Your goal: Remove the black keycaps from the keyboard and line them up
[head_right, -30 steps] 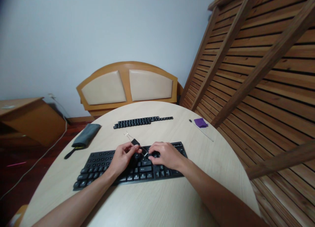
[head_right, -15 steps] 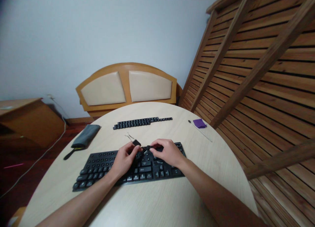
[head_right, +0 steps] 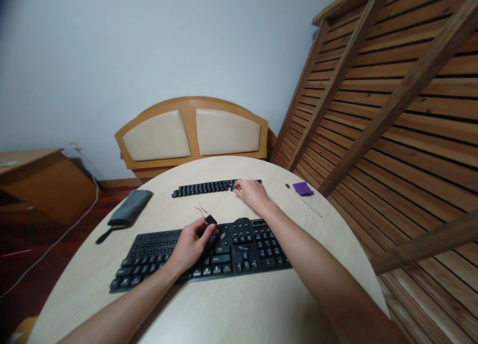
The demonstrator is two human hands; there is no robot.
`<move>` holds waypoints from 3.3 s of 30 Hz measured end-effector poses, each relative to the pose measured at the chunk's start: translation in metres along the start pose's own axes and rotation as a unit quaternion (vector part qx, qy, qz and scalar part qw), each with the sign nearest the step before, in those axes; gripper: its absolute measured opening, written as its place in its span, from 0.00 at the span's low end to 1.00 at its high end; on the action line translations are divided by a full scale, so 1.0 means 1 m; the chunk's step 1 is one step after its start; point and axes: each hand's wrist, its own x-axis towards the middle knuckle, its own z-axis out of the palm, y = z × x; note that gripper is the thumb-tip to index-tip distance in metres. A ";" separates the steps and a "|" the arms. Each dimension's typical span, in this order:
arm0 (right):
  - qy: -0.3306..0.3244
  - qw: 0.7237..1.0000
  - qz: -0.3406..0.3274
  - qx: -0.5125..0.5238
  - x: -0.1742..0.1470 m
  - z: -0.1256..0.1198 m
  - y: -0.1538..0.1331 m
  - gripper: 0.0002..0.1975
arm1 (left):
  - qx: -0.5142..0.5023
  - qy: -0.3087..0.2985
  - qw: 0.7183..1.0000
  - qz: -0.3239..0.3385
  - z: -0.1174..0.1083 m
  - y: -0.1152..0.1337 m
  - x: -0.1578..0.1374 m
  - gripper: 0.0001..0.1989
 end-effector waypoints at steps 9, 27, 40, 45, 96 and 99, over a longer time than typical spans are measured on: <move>0.014 0.999 0.024 -0.041 0.030 0.031 0.005 0.14 | -0.008 0.004 1.000 -0.003 -0.001 0.005 0.000 0.17; -0.031 0.996 0.017 -0.081 0.035 0.050 0.005 0.13 | 0.003 0.005 1.000 -0.007 -0.001 0.006 0.000 0.16; -0.029 0.996 0.015 -0.084 0.039 0.052 0.005 0.13 | 0.000 0.005 1.000 -0.012 -0.002 0.006 0.000 0.17; -0.027 0.996 0.014 -0.083 0.039 0.052 0.004 0.14 | -0.007 0.008 1.000 -0.009 -0.001 0.004 0.000 0.17; -0.042 0.947 -0.258 0.186 -0.099 0.005 -0.022 0.09 | 0.008 -0.066 0.997 0.045 -0.005 0.002 -0.001 0.15; -0.060 0.946 -0.264 0.177 -0.104 0.003 -0.023 0.11 | 0.047 -0.071 0.994 0.068 -0.005 0.001 -0.002 0.15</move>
